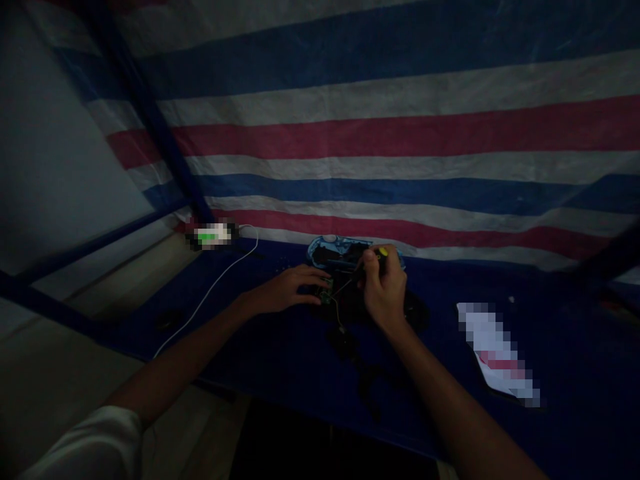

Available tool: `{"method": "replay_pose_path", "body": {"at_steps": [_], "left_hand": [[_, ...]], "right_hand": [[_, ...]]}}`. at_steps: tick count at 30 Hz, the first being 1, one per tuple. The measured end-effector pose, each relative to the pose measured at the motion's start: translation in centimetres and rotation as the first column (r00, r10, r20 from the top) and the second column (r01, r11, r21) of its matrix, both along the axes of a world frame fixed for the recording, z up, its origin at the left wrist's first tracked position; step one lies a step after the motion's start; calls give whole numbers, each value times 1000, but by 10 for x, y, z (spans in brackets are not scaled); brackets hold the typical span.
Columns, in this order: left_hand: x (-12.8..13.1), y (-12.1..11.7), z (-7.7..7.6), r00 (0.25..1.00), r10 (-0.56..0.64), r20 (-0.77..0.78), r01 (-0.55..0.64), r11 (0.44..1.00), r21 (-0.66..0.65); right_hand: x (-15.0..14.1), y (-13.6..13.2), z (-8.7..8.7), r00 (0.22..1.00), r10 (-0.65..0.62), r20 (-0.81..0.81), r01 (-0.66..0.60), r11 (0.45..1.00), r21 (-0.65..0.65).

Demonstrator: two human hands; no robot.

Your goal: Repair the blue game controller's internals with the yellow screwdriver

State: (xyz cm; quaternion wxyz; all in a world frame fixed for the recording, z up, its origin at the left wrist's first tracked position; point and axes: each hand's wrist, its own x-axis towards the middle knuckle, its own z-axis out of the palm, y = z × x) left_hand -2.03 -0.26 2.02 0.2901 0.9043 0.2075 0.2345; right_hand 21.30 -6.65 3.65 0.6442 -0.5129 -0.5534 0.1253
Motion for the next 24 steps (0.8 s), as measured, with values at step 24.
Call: {"method": "replay_pose_path", "body": {"at_steps": [24], "left_hand": [[-2, -1, -9, 993, 31, 117, -21, 996, -90]], "right_hand": [[-13, 1, -2, 989, 47, 144, -48, 999, 4]]}}
